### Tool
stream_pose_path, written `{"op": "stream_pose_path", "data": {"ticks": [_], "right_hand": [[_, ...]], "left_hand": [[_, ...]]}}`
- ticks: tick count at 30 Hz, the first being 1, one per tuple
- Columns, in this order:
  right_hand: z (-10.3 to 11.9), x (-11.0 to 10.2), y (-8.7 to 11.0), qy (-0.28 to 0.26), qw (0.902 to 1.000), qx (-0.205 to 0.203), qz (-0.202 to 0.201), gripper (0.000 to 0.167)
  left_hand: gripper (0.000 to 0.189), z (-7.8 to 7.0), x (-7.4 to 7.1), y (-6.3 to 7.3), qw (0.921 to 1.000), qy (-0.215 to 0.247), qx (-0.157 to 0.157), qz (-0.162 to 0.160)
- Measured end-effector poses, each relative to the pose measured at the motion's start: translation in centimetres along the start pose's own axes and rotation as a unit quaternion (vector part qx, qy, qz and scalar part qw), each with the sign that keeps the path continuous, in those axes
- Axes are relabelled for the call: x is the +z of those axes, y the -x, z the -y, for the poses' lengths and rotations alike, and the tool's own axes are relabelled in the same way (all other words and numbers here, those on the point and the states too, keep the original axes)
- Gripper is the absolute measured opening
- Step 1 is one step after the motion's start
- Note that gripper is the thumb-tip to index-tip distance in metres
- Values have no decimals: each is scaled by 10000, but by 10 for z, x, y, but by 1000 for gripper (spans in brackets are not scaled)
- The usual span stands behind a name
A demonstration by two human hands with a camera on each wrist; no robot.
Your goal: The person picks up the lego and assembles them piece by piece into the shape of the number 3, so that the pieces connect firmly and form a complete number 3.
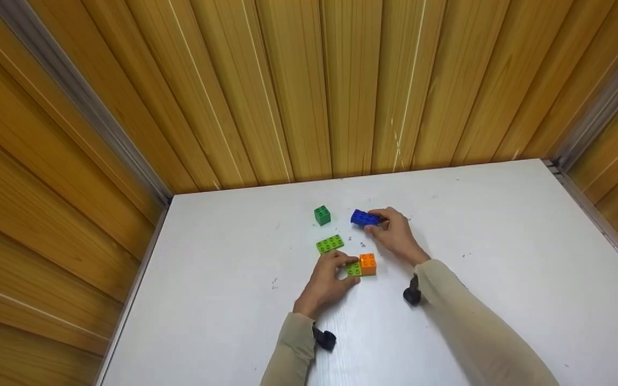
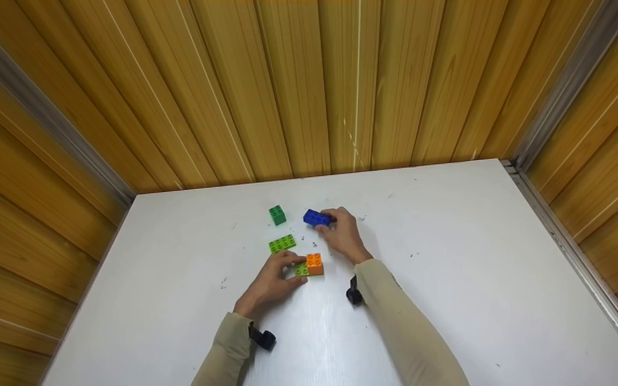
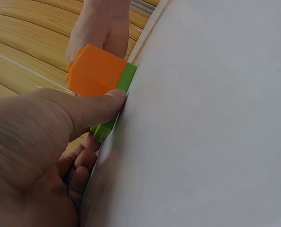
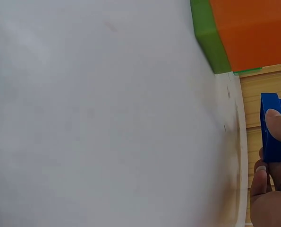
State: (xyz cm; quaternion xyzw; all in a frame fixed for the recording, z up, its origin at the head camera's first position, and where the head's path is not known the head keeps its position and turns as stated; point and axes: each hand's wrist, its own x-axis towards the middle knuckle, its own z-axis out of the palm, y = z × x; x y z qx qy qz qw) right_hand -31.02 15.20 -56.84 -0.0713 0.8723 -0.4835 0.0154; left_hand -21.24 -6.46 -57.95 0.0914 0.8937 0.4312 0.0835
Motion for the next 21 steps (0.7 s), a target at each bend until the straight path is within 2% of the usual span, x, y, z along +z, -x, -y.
{"op": "stream_pose_path", "data": {"ticks": [8,14,21], "right_hand": [[2,-8,0,31,9999,116,55,46],[6,-16,3,69,9999,-118,-35,45],[11,-24,10,129,9995,-284,-94,44]], "left_hand": [[35,1,-1,0,9998,160,-130,67],[33,1,-1,0,9998,166,-53,-7],[34,1,1,0,9999,86,-116,19]]}}
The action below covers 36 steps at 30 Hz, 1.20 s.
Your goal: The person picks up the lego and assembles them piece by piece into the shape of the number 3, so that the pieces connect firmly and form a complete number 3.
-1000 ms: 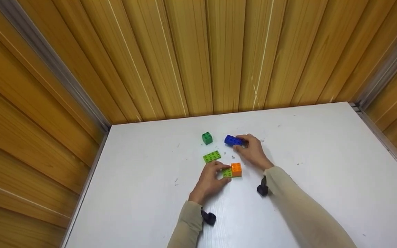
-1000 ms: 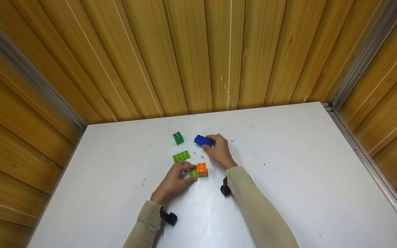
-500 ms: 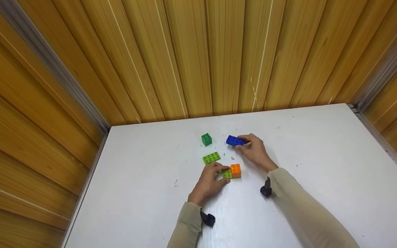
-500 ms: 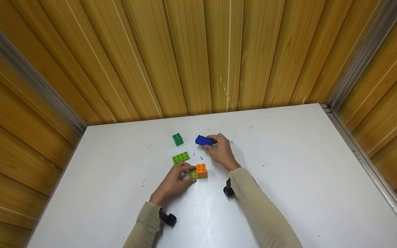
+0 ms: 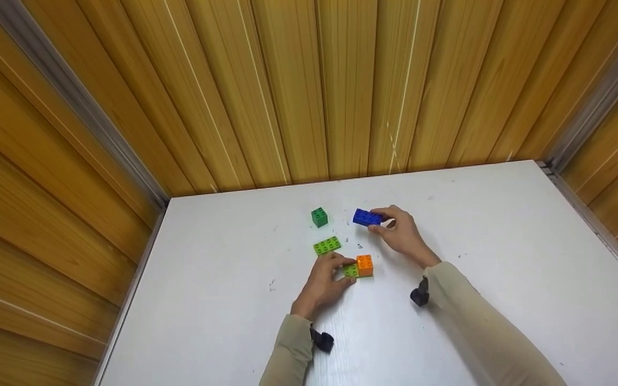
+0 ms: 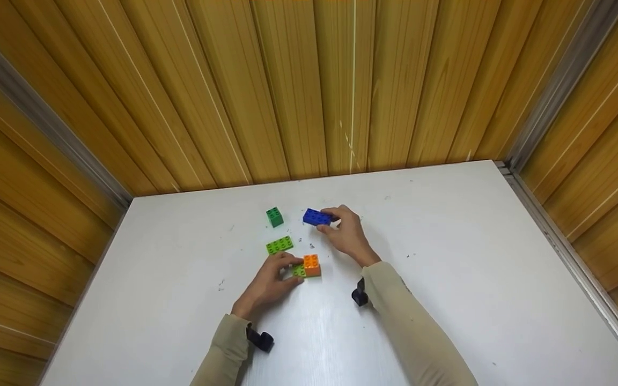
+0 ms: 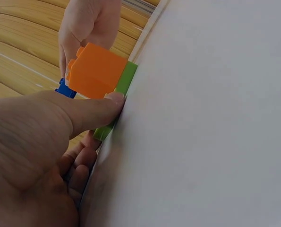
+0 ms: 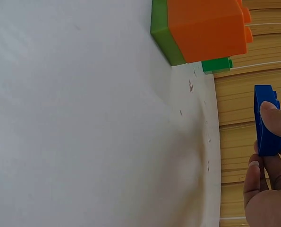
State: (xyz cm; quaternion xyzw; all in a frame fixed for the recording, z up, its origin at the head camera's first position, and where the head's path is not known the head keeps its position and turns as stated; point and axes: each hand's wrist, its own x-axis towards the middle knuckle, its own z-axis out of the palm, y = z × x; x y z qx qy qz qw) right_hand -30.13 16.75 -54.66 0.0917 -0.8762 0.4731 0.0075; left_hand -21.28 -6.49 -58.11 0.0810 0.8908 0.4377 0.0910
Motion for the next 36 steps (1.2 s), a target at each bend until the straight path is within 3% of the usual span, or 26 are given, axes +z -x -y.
{"op": "stream_pose_path", "data": {"ticks": [6,11,23,36], "right_hand": [[1,-3,7,19,9985,-537,-107,43],[6,-8,13,-130,9984,-547,17,44],[10,-16,20,-176,9972,-714,107,43],[19,-15,29,-112,9956,-910,188,41]], "left_hand": [[34,1,0,0,9997,-103,227,-46],[34,0,1,0,10000,-36,45,-26],[31,0,1,2,10000,-2,-43,-26],[31,0,1,2,10000,9,15,-2]]}}
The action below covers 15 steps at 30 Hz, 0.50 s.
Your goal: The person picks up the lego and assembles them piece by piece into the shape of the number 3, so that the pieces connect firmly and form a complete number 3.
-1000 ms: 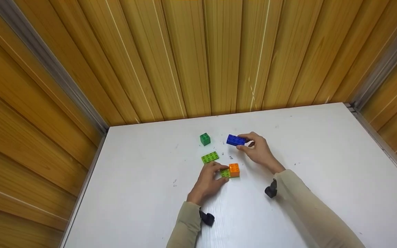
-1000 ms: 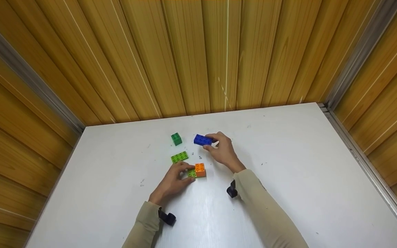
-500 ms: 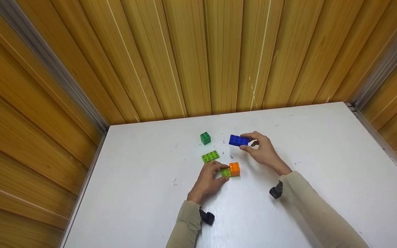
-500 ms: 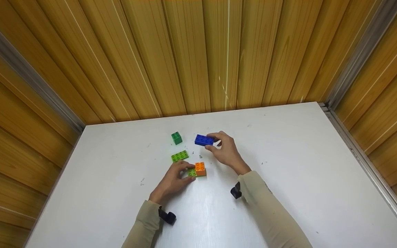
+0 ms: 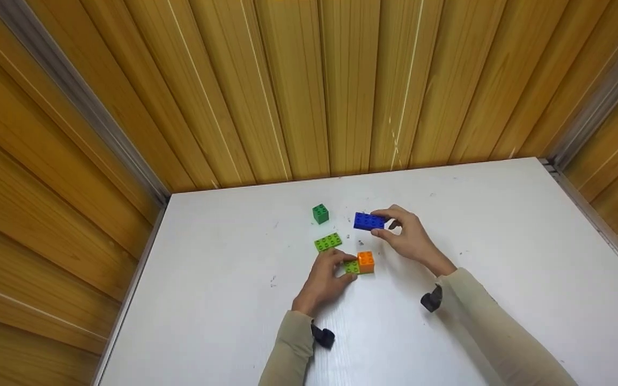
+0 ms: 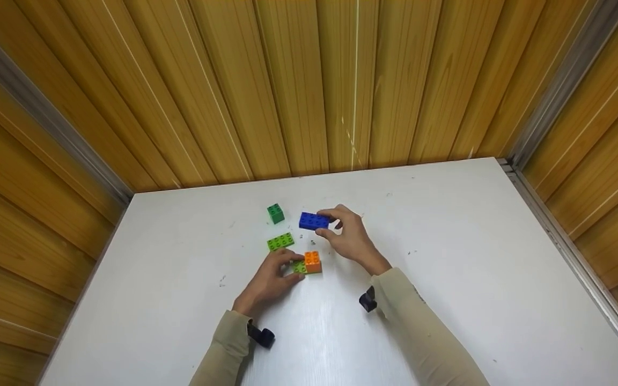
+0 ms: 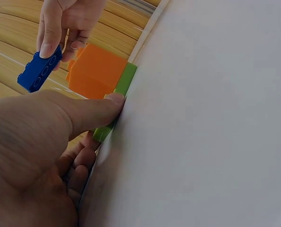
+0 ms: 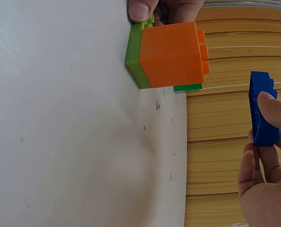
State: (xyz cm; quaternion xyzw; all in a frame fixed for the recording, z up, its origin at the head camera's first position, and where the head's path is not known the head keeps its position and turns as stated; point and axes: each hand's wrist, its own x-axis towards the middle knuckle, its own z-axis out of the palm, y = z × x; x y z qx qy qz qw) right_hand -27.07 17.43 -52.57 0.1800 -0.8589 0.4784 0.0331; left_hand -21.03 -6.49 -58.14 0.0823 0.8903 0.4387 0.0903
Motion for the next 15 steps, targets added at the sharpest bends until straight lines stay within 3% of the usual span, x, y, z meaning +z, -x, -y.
{"op": "stream_pose_path", "data": {"ticks": [15], "right_hand": [[8,3,6,-106,9997,-198,32,38]], "left_hand": [[32,1,0,-1,10000,63,63,-26]]}}
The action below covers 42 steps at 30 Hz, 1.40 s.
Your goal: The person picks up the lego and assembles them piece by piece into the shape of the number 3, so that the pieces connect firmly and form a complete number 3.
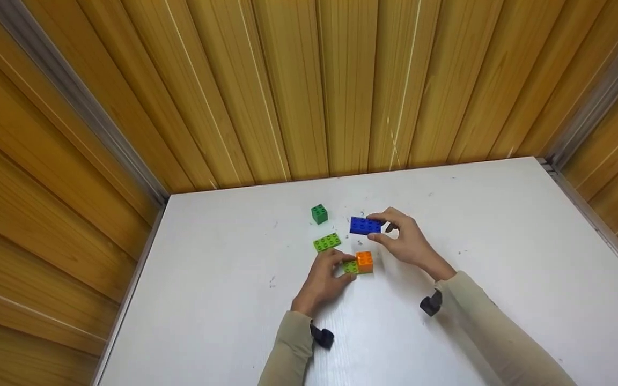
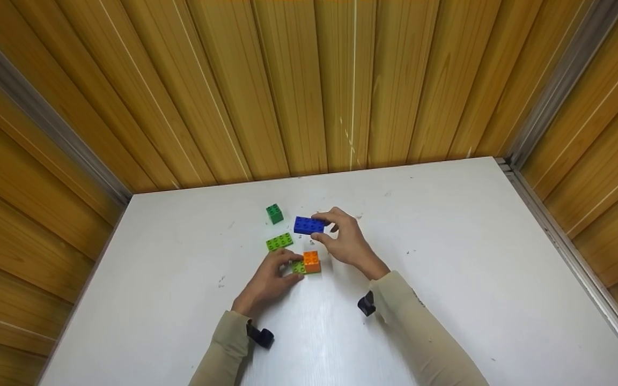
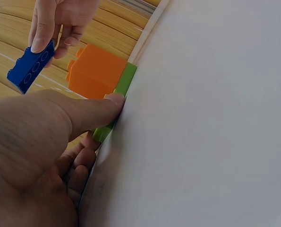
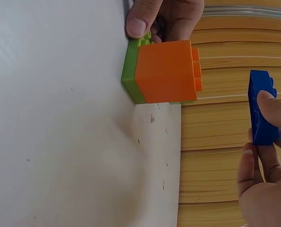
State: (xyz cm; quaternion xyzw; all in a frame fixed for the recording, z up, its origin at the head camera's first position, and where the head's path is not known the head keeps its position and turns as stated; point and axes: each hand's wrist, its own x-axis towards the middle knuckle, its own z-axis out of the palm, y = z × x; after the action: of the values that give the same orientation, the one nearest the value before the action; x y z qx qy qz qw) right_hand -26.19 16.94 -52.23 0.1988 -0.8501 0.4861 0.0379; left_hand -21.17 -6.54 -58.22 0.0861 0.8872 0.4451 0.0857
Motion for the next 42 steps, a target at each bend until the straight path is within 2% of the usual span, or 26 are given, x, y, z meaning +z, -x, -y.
{"op": "stream_pose_path", "data": {"ticks": [8,15,21,37,42], "right_hand": [[2,3,5,3,9998,-174,8,37],[2,4,9,-17,9997,-262,7,35],[2,3,12,20,9998,-191,86,36],[4,5,15,-117,9990,-243,342,36],[2,7,17,-17,9989,-359,317,35]], "left_hand": [[32,-1,0,1,10000,-23,-47,12],[32,-2,0,0,9995,-189,257,-72],[33,-2,0,1,9999,-96,101,-36],[32,-1,-2,0,9998,-108,184,-43],[33,-1,-1,0,9998,-166,99,-36]]}}
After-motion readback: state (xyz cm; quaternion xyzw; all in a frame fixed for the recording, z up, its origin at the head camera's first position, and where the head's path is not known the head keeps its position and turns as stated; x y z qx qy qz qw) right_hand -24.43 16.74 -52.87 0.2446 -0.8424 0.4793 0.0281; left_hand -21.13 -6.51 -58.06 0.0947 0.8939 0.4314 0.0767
